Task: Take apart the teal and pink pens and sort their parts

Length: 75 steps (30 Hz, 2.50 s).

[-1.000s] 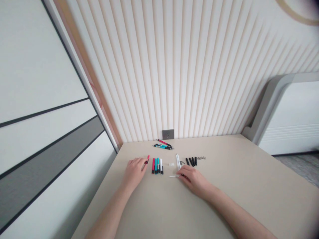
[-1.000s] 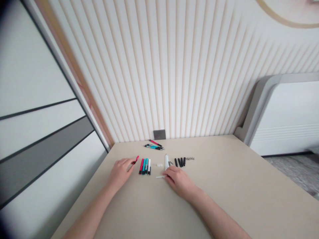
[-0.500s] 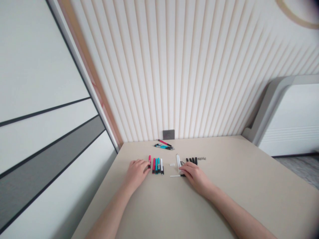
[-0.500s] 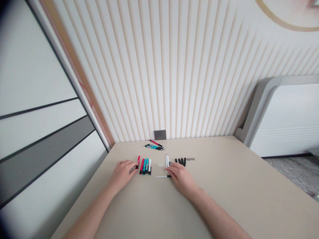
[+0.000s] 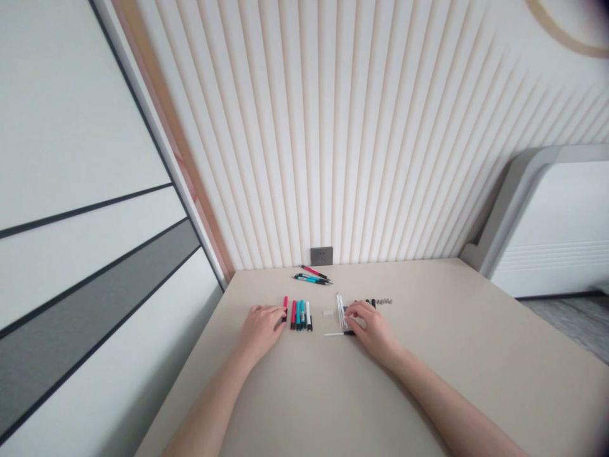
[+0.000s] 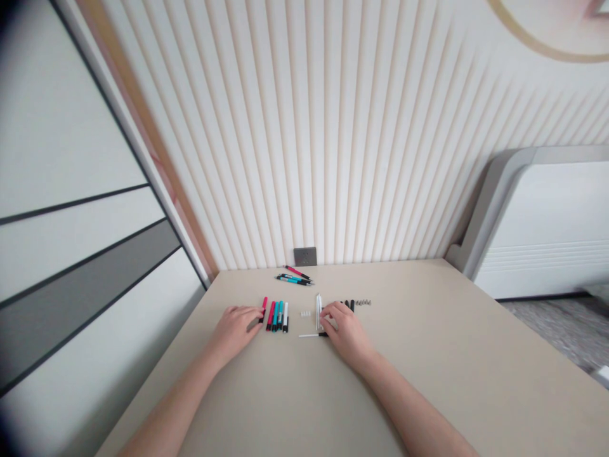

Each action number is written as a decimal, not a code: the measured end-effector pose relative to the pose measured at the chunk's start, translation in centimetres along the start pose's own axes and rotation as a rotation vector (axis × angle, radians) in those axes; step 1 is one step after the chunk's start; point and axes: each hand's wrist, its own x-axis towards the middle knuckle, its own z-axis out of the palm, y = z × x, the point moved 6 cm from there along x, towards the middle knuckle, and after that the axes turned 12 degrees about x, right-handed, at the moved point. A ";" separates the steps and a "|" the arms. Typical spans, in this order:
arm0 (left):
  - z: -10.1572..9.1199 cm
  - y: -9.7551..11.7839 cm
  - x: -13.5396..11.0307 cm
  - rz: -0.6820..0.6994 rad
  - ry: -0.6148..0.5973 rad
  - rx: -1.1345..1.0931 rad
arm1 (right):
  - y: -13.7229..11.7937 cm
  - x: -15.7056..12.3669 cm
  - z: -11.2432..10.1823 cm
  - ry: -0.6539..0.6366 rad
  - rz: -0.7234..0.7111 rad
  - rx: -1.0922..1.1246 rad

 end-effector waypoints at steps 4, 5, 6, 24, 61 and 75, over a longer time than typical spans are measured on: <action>-0.2 0.2 0.0 0.018 -0.029 0.017 | 0.9 0.3 0.3 -0.029 0.040 -0.031; -0.3 0.3 0.0 0.023 -0.031 0.019 | 1.1 0.4 0.4 -0.032 0.057 -0.036; -0.4 0.4 0.0 0.029 -0.034 0.020 | 1.2 0.6 0.4 -0.033 0.071 -0.040; -0.3 0.7 -0.2 0.091 -0.134 0.056 | 1.6 3.4 2.7 -0.098 0.126 -0.255; -0.2 1.0 -0.3 0.148 -0.148 0.049 | 1.3 3.4 2.8 -0.129 0.078 -0.363; -0.4 1.0 -0.4 0.168 -0.112 0.016 | 0.6 3.3 2.2 -0.143 0.083 -0.380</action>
